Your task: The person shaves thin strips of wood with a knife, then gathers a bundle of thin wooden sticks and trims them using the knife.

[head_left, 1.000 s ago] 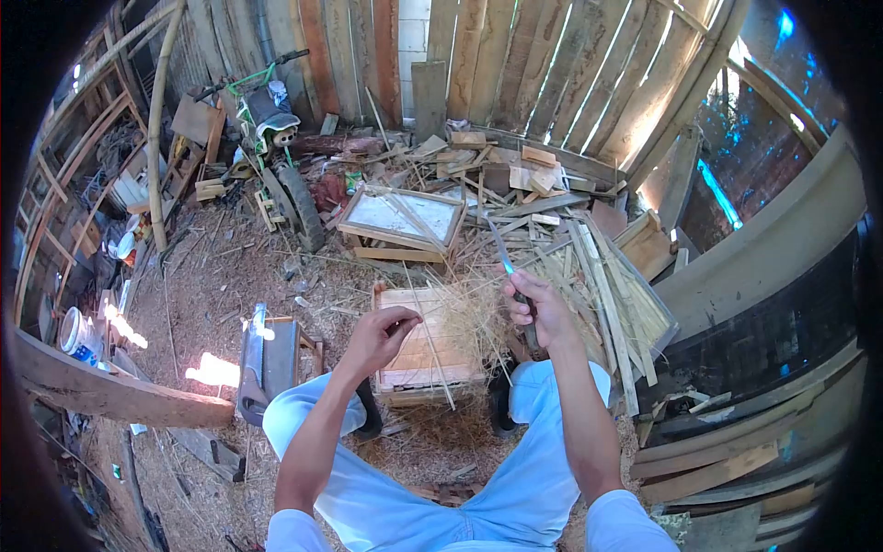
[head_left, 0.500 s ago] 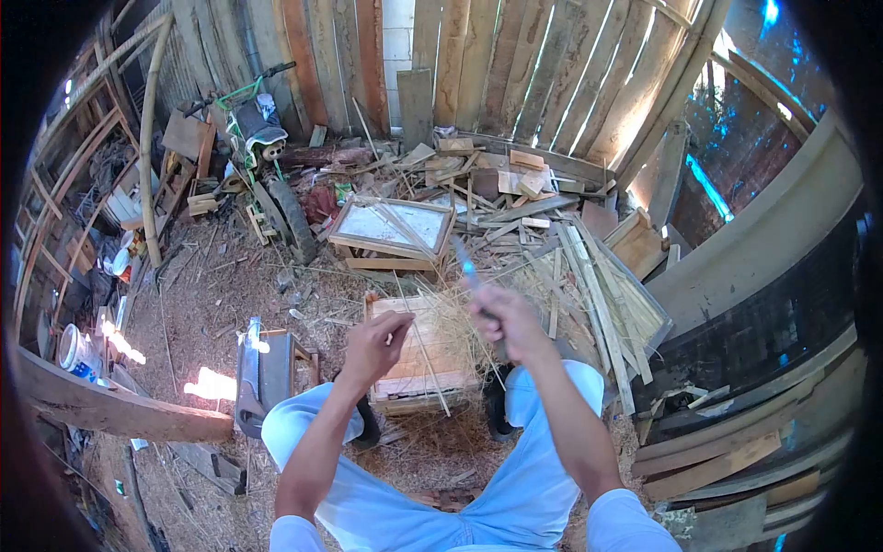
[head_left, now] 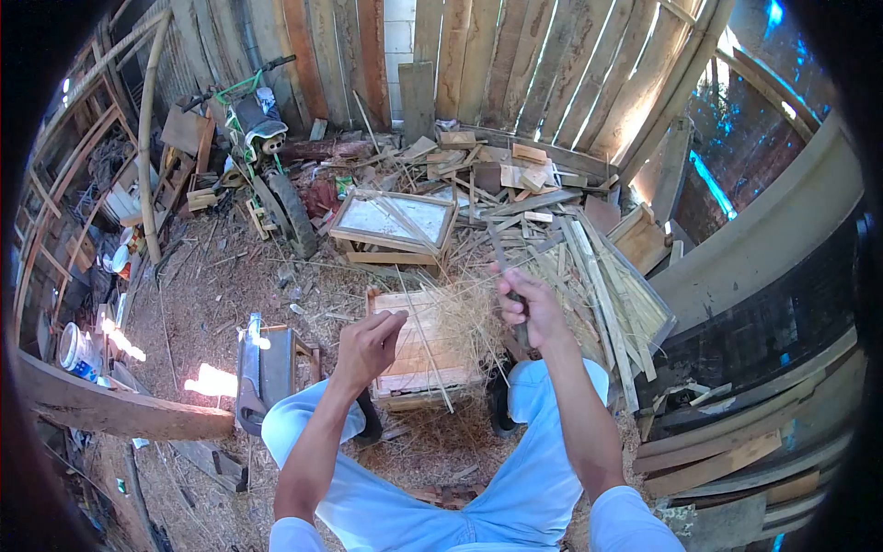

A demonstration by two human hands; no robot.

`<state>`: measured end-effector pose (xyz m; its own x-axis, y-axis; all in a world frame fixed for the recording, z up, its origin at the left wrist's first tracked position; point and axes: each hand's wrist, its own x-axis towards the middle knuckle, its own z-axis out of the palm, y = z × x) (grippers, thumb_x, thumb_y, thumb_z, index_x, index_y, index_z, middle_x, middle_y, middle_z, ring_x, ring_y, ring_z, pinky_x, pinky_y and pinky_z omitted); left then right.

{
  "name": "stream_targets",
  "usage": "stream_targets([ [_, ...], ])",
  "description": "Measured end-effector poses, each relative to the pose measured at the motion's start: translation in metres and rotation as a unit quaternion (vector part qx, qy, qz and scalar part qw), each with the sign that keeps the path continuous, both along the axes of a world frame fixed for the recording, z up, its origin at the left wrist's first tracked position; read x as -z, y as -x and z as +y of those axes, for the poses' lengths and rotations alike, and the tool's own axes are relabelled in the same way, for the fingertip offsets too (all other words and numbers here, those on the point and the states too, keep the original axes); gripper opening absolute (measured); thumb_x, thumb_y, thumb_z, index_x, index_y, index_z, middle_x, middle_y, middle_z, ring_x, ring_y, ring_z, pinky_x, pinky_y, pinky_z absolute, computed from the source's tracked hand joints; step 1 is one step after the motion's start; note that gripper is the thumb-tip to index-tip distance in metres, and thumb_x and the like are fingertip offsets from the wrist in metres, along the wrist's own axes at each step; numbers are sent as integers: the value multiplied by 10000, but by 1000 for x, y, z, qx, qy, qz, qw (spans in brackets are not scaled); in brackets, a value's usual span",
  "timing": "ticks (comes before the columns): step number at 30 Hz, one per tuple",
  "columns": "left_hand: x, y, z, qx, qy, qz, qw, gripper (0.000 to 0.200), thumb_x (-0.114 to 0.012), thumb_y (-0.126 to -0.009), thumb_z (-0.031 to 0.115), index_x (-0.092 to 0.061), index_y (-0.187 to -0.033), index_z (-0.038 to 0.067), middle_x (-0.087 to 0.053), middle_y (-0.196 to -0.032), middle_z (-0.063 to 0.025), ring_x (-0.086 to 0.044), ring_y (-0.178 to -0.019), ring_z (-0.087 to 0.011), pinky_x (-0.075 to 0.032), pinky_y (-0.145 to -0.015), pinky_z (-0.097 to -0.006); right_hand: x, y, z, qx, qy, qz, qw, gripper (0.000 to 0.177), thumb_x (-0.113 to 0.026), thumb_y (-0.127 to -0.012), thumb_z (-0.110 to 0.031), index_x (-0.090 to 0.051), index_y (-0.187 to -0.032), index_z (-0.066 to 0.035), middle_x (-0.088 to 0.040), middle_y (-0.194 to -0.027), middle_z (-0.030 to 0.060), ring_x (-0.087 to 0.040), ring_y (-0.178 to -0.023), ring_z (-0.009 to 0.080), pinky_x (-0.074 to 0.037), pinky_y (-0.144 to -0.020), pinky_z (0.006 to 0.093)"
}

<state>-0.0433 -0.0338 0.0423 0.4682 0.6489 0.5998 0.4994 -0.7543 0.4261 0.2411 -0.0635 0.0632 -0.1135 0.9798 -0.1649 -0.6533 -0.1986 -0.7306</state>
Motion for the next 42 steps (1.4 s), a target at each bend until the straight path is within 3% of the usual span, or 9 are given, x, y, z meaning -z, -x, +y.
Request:
stream_targets([
  [10, -3, 29, 3, 4, 7, 30, 1000, 215, -616, -726, -54, -651, -901, 64, -628, -738, -84, -615, -622, -256, -487, -540, -339, -5, -64, -11, 105, 11, 2, 994, 357, -503, -939, -132, -478, -1265, 10, -529, -823, -6, -404, -535, 42, -313, -416, 164],
  [16, 0, 37, 4, 1, 22, 53, 998, 121, -616, -784, 13, -636, -886, 76, -639, -785, -92, -631, -688, -284, -487, -553, -364, 3, -90, -10, 150, 5, 2, 989, 323, -471, -947, -125, -490, -1246, -4, -506, -828, -14, -387, -525, 39, -299, -408, 164],
  [18, 2, 56, 16, -45, 39, 24, 998, 103, -614, -794, 20, -640, -878, 73, -641, -782, -96, -633, -686, -286, -489, -558, -363, 4, -113, -9, 295, -31, 11, 955, 288, -477, -951, -150, -513, -1205, -19, -492, -813, -19, -380, -525, 26, -290, -404, 159],
  [19, 1, 63, 19, -87, 58, -5, 995, 86, -612, -804, 27, -644, -870, 71, -643, -778, -99, -635, -683, -288, -490, -562, -361, 4, -110, -11, 293, -32, 15, 956, 288, -477, -951, -150, -513, -1205, -19, -492, -813, -19, -380, -525, 26, -290, -404, 159],
  [22, 5, 59, 25, -101, 84, -19, 991, 83, -605, -821, 42, -656, -886, 50, -661, -824, -124, -642, -695, -309, -498, -592, -362, -3, -88, -16, 249, 1, -91, 964, 274, -525, -940, -199, -531, -1179, -63, -489, -792, -32, -371, -522, 20, -285, -402, 153],
  [28, 10, 11, 18, -35, 200, -51, 978, 99, -600, -856, 70, -659, -922, 26, -653, -783, -160, -629, -641, -285, -471, -572, -348, -8, 31, -14, -51, 13, -234, 971, 350, -481, -969, -175, -464, -1288, -33, -596, -773, 60, -376, -461, 41, -302, -397, 176],
  [35, -6, -18, 2, 34, 254, -49, 965, 95, -596, -864, 61, -658, -914, 8, -657, -767, -134, -606, -624, -212, -457, -575, -317, 18, 75, -3, -130, -25, -154, 979, 364, -480, -977, -189, -474, -1302, -27, -585, -832, 35, -403, -546, 33, -333, -432, 163],
  [37, -6, -14, 3, 46, 255, -49, 965, 97, -600, -862, 61, -658, -917, 6, -658, -768, -132, -608, -632, -210, -459, -580, -314, 15, 71, -4, -142, 2, -77, 987, 337, -492, -974, -210, -507, -1258, -28, -576, -835, 34, -402, -545, 31, -336, -433, 157],
  [42, 5, -13, -2, 72, 222, -79, 969, 99, -584, -875, 56, -640, -913, -15, -624, -718, -142, -565, -573, -222, -447, -560, -317, 26, 75, -9, -167, 6, -83, 983, 228, -510, -967, -219, -566, -1053, -15, -568, -826, 33, -414, -551, 34, -328, -427, 152],
])
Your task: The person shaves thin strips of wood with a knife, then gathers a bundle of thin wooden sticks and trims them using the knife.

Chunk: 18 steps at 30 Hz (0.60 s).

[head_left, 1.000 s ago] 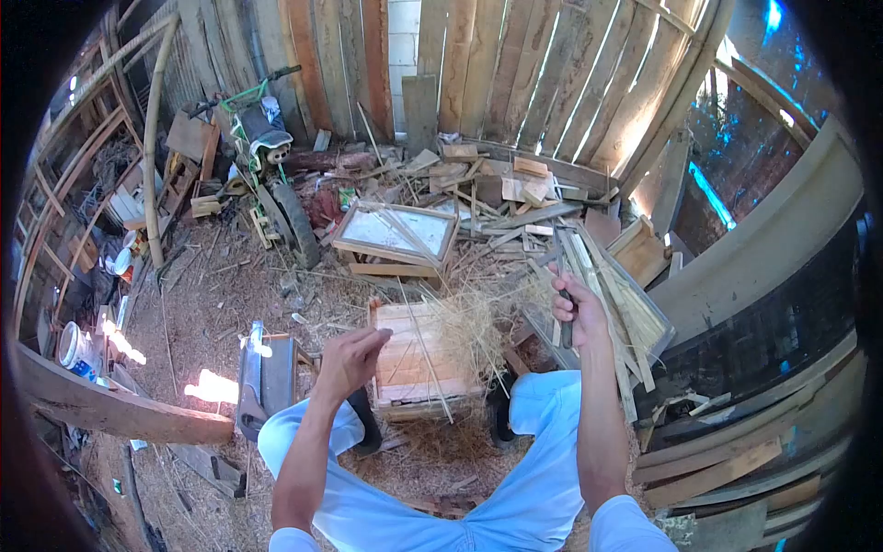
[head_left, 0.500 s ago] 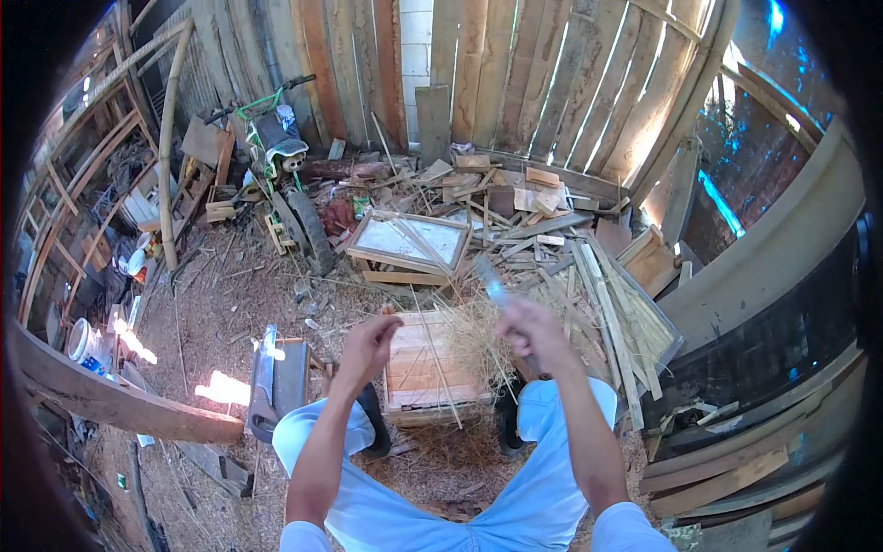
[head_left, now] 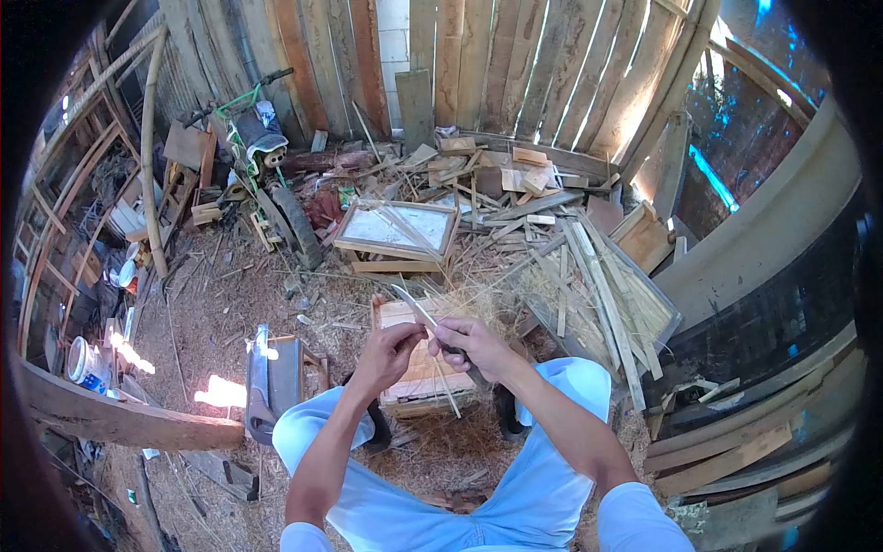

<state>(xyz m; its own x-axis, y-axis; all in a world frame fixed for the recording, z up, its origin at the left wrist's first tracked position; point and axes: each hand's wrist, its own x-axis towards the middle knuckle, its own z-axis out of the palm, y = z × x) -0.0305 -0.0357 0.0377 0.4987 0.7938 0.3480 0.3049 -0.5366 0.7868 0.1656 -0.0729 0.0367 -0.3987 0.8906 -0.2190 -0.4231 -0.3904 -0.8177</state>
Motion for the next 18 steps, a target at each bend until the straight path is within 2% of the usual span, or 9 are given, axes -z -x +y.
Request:
stream_targets([
  [3, 3, 2, -2, 0, 32, 21, 999, 103, -587, -877, 63, -640, -921, -13, -638, -728, -133, -575, -581, -207, -453, -565, -313, -1, 3, -3, -9, 10, 3, 1000, 222, -517, -964, -220, -567, -1008, -8, -574, -829, 34, -415, -549, 35, -329, -429, 155],
  [5, 3, 0, 0, 8, 31, -23, 999, 111, -589, -879, 75, -645, -929, -6, -642, -719, -122, -563, -576, -176, -446, -559, -303, -3, -1, -2, 33, 29, 3, 999, 250, -524, -960, -223, -574, -1058, 2, -576, -826, 25, -413, -545, 34, -331, -426, 159],
  [6, 1, 2, 0, 8, 31, -23, 999, 111, -589, -879, 75, -645, -929, -6, -642, -719, -122, -563, -576, -176, -446, -559, -303, -13, -4, -1, 45, 23, -3, 999, 292, -529, -955, -212, -555, -1151, 2, -561, -801, 7, -409, -542, 30, -330, -426, 159],
  [7, -2, 5, 0, 5, 50, 3, 999, 117, -589, -881, 86, -649, -928, -4, -644, -718, -119, -557, -581, -162, -442, -560, -296, -16, -11, 1, 45, 23, -4, 999, 292, -529, -955, -212, -555, -1151, 2, -561, -801, 7, -409, -542, 30, -330, -426, 159],
  [9, -3, 12, 2, 4, 70, 27, 997, 124, -590, -883, 96, -653, -928, -1, -645, -717, -116, -551, -586, -149, -439, -561, -290, -21, -29, 5, 129, 32, 24, 991, 338, -523, -955, -195, -519, -1230, 2, -546, -775, -2, -402, -535, 25, -323, -425, 154],
  [11, -2, 20, 3, 10, 116, 55, 992, 145, -591, -892, 123, -663, -921, 0, -682, -817, -74, -603, -716, -135, -458, -643, -286, -24, -53, 8, 145, 14, 38, 989, 346, -518, -956, -193, -510, -1241, 2, -541, -774, -6, -397, -531, 24, -321, -423, 154],
  [12, -9, 21, 2, 9, 139, 69, 988, 150, -589, -896, 127, -665, -923, 0, -679, -815, -51, -580, -720, -105, -452, -644, -271, -26, -59, 8, 160, -4, 52, 986, 353, -513, -957, -190, -501, -1253, 2, -535, -773, -10, -393, -528, 23, -318, -422, 153],
  [16, -1, 14, 1, 16, 129, 54, 990, 151, -586, -900, 132, -665, -924, 6, -671, -797, -44, -549, -695, -87, -434, -620, -259, -21, -51, 2, 105, 0, 22, 994, 380, -499, -961, -194, -479, -1291, -5, -550, -795, 2, -397, -524, 31, -308, -414, 150],
  [18, 5, 3, 0, 43, 107, 20, 993, 141, -582, -898, 114, -651, -946, 2, -639, -708, -78, -499, -568, -105, -407, -528, -275, -16, -21, -8, 53, 10, 2, 999, 369, -502, -962, -202, -491, -1271, -1, -555, -802, 8, -399, -525, 32, -305, -413, 148],
])
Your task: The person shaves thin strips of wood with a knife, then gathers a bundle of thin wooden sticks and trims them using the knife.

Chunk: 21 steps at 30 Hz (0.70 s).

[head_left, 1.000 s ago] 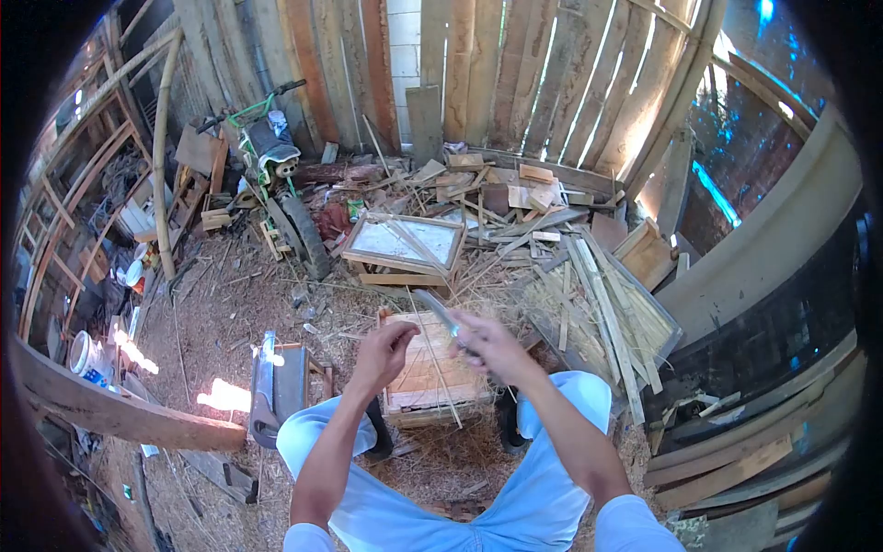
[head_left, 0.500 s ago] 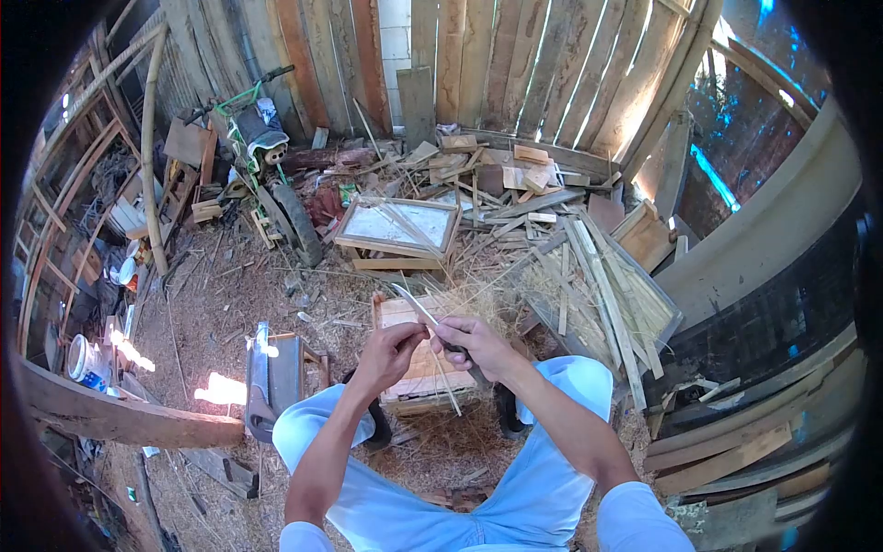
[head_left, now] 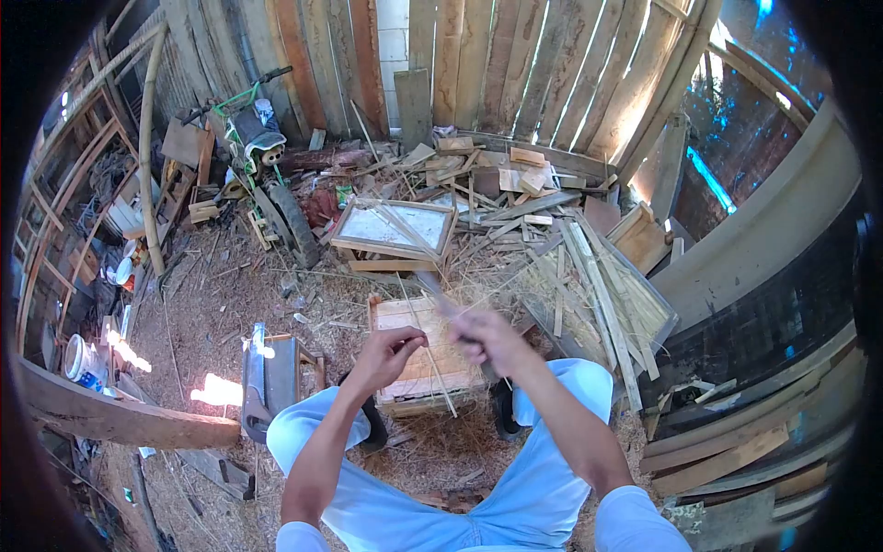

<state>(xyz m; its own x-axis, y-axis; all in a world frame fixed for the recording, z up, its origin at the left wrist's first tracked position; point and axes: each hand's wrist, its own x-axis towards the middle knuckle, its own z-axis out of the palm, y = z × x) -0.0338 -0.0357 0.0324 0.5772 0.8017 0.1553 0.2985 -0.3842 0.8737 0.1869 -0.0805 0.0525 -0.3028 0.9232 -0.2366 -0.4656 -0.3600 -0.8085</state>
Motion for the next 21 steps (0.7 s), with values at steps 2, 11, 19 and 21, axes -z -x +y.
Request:
stream_targets([
  [2, -15, -6, -5, 5, 6, 25, 1000, 141, -581, -899, 111, -648, -951, -1, -638, -712, -76, -494, -567, -102, -403, -523, -274, 7, 18, -3, -50, 12, -14, 999, 360, -504, -963, -211, -503, -1252, 4, -560, -809, 14, -401, -527, 33, -301, -412, 147],
  [11, -8, 6, 2, 11, -14, 14, 1000, 142, -584, -895, 114, -647, -949, -1, -659, -764, -86, -526, -603, -124, -427, -560, -276, 0, -9, 7, 23, 16, 2, 1000, 282, -533, -953, -207, -535, -1129, 13, -548, -806, 4, -402, -529, 30, -322, -407, 153],
  [19, -6, 32, 7, -1, -18, 40, 999, 116, -596, -871, 92, -651, -909, -3, -659, -777, -88, -558, -635, -134, -442, -589, -275, -13, -62, 9, 104, -9, 2, 994, 294, -542, -945, -202, -536, -1130, 27, -533, -795, -6, -407, -543, 30, -324, -411, 152],
  [21, -5, 42, 9, -2, -34, 35, 999, 115, -599, -866, 91, -651, -908, -3, -659, -779, -91, -561, -639, -138, -445, -595, -276, -14, -81, 10, 165, -9, 7, 986, 282, -533, -948, -201, -534, -1121, 21, -532, -797, -1, -412, -546, 31, -321, -407, 153],
])
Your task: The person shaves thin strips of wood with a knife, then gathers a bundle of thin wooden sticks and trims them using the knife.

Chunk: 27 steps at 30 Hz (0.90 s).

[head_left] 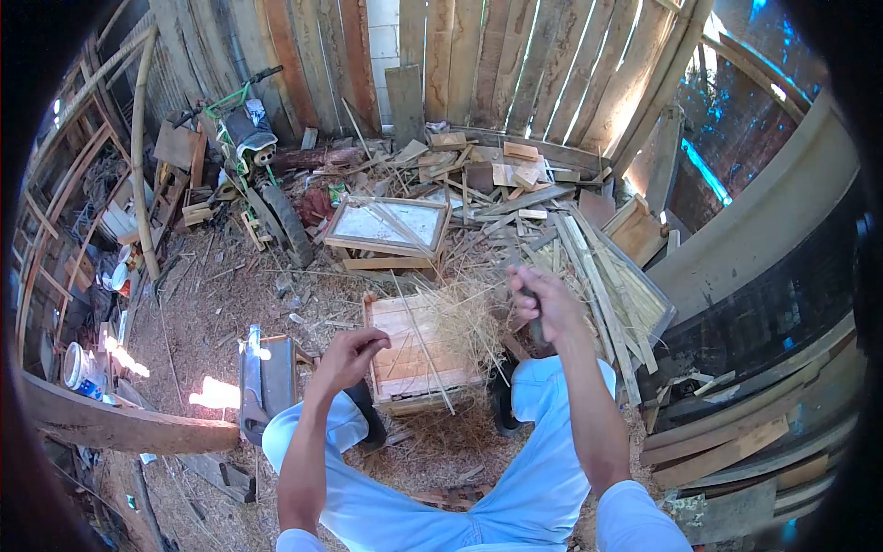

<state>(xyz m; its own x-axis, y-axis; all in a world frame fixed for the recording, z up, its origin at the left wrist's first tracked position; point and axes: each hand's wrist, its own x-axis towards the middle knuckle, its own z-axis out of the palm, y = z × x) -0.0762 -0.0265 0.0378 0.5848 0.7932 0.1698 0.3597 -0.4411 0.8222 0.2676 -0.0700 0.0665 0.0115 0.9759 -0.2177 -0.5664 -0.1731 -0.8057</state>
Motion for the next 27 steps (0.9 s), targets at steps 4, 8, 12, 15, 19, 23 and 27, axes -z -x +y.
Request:
stream_targets([
  [4, -12, 13, -2, -31, 52, 29, 998, 137, -606, -868, 93, -640, -920, -30, -648, -779, -66, -541, -702, -103, -448, -648, -273, -12, -28, -7, 64, 1, -6, 998, 260, -531, -946, -197, -514, -1121, -6, -508, -793, -26, -384, -533, 23, -302, -405, 151],
  [8, 1, 26, 2, -35, 59, 46, 997, 145, -588, -876, 109, -654, -920, -13, -662, -771, -63, -549, -619, -122, -434, -569, -271, 2, -70, -6, 136, -46, 6, 990, 234, -514, -954, -195, -520, -1090, -4, -525, -793, -10, -409, -538, 38, -311, -396, 168],
  [12, 7, 28, 10, -150, 228, -92, 957, 179, -576, -914, 168, -647, -986, 20, -629, -720, -14, -526, -603, -98, -409, -542, -246, 9, -75, -8, 231, -111, -12, 967, 239, -510, -958, -205, -542, -1088, -7, -529, -787, -13, -409, -522, 35, -307, -394, 169],
  [15, 10, -4, 16, -138, 300, -321, 888, 216, -584, -917, 193, -605, -1028, 8, -629, -892, -58, -590, -725, -121, -519, -686, -278, 6, -13, -5, 125, 8, -157, 980, 281, -521, -956, -241, -574, -1109, -10, -546, -769, -2, -394, -494, 30, -302, -392, 163],
  [19, 40, -37, 28, -118, 322, -395, 852, 241, -614, -902, 185, -604, -1055, -2, -633, -951, -76, -624, -812, -149, -535, -757, -297, 22, 63, 3, -19, 37, -305, 952, 269, -617, -898, -299, -661, -940, -37, -577, -687, -7, -435, -525, 59, -340, -435, 229],
  [23, 36, -65, 25, -133, 296, -382, 866, 208, -622, -898, 177, -609, -1034, 20, -643, -921, -72, -630, -829, -150, -521, -784, -306, 42, 112, 2, -72, -57, -450, 888, 226, -658, -858, -264, -683, -862, -39, -555, -617, -21, -461, -548, 86, -369, -507, 272],
  [27, 34, -67, 32, -125, 294, -406, 856, 193, -624, -899, 173, -619, -1015, 19, -649, -894, -66, -633, -835, -147, -524, -776, -306, 50, 108, 5, -43, -89, -487, 868, 159, -670, -818, -188, -686, -865, -36, -537, -591, -11, -481, -573, 99, -390, -559, 294],
])
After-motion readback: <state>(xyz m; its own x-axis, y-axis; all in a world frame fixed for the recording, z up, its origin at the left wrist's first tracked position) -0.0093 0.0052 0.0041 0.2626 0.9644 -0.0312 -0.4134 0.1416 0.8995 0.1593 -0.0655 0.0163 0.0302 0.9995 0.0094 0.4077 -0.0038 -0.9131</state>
